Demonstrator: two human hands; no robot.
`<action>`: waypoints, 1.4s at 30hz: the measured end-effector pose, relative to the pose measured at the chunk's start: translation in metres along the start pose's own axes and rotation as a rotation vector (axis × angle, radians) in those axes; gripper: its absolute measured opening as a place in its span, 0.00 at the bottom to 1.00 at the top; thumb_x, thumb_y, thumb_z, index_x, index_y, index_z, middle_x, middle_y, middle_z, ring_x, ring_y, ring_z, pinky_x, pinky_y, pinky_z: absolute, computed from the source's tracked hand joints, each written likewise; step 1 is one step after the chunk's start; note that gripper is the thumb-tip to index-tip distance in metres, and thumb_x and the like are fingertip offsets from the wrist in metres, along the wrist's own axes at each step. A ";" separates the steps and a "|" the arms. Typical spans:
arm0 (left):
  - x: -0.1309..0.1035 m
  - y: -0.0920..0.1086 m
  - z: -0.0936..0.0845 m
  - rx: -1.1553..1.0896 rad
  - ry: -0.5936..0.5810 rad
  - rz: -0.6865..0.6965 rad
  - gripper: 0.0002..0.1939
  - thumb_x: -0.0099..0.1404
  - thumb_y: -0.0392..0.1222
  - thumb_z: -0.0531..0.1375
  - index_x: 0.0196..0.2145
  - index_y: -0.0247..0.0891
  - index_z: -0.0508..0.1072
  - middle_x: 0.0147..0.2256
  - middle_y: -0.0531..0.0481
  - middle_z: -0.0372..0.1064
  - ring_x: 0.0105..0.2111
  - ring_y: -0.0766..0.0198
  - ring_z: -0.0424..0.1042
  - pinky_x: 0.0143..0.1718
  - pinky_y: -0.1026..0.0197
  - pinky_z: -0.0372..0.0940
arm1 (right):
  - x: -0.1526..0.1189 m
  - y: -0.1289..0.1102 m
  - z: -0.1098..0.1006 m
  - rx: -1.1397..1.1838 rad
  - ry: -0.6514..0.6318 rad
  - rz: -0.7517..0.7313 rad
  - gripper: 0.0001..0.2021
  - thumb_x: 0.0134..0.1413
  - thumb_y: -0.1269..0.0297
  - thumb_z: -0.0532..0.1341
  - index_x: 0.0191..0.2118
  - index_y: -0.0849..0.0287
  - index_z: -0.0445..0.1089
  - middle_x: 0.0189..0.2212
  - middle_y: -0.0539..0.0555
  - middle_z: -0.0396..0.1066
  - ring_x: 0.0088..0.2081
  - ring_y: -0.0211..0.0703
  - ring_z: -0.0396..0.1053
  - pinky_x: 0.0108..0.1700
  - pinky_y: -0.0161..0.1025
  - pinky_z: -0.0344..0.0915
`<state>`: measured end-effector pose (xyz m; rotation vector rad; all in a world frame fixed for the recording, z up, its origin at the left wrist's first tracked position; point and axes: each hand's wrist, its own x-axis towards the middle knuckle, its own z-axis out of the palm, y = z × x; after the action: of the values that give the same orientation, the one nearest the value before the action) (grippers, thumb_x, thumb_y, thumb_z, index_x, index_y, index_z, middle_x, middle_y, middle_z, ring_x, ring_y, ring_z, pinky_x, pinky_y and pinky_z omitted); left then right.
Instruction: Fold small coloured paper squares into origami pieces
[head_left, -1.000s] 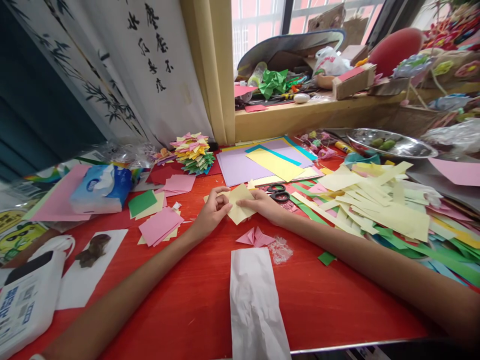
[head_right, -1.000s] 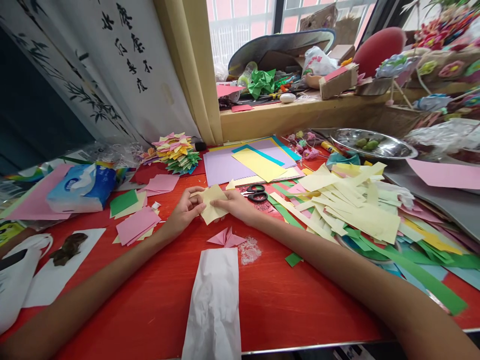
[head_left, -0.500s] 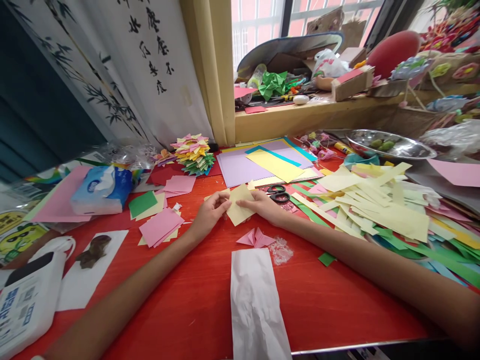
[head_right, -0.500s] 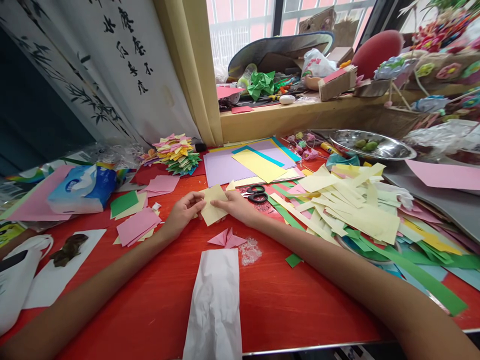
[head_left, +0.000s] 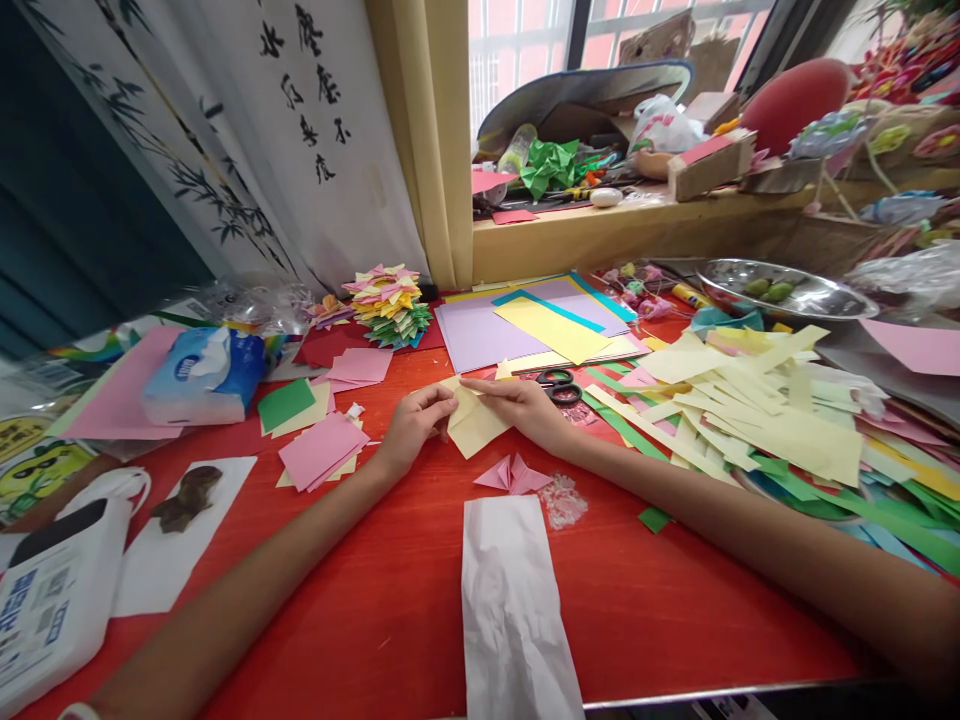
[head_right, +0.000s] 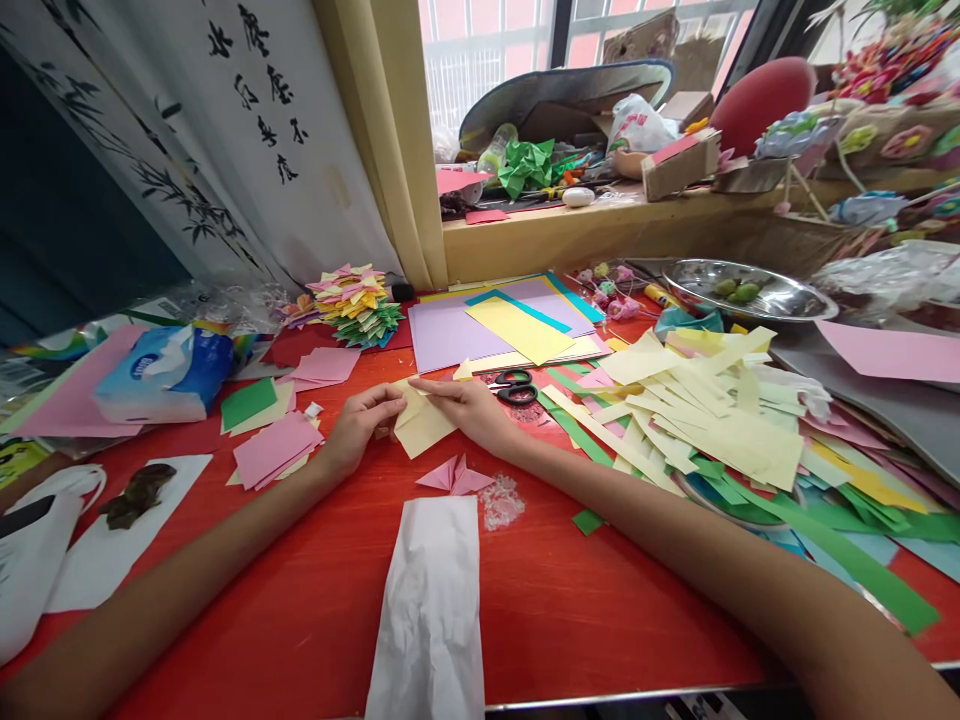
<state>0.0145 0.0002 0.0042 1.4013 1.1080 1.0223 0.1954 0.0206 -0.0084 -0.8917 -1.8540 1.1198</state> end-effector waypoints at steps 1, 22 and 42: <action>0.000 0.000 0.000 -0.007 0.007 -0.002 0.08 0.56 0.42 0.56 0.25 0.35 0.64 0.20 0.57 0.56 0.19 0.74 0.56 0.21 0.70 0.54 | 0.000 0.000 0.000 -0.011 -0.015 0.004 0.20 0.54 0.58 0.52 0.53 0.55 0.64 0.37 0.51 0.72 0.34 0.37 0.66 0.35 0.34 0.60; 0.001 -0.004 -0.001 0.352 0.098 0.166 0.12 0.59 0.49 0.53 0.30 0.37 0.68 0.28 0.54 0.64 0.28 0.69 0.61 0.27 0.69 0.57 | 0.005 0.001 -0.001 0.255 -0.108 0.116 0.21 0.51 0.54 0.55 0.49 0.59 0.68 0.41 0.54 0.71 0.42 0.42 0.67 0.44 0.38 0.61; 0.000 -0.007 0.000 0.380 0.154 0.193 0.11 0.59 0.48 0.54 0.36 0.40 0.67 0.29 0.53 0.66 0.28 0.68 0.65 0.27 0.67 0.57 | 0.007 0.002 -0.002 0.359 -0.190 0.178 0.22 0.48 0.54 0.58 0.47 0.61 0.69 0.36 0.53 0.73 0.40 0.42 0.69 0.42 0.38 0.63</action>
<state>0.0138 0.0009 -0.0025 1.7826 1.3511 1.1096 0.1943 0.0282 -0.0073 -0.7714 -1.6662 1.6360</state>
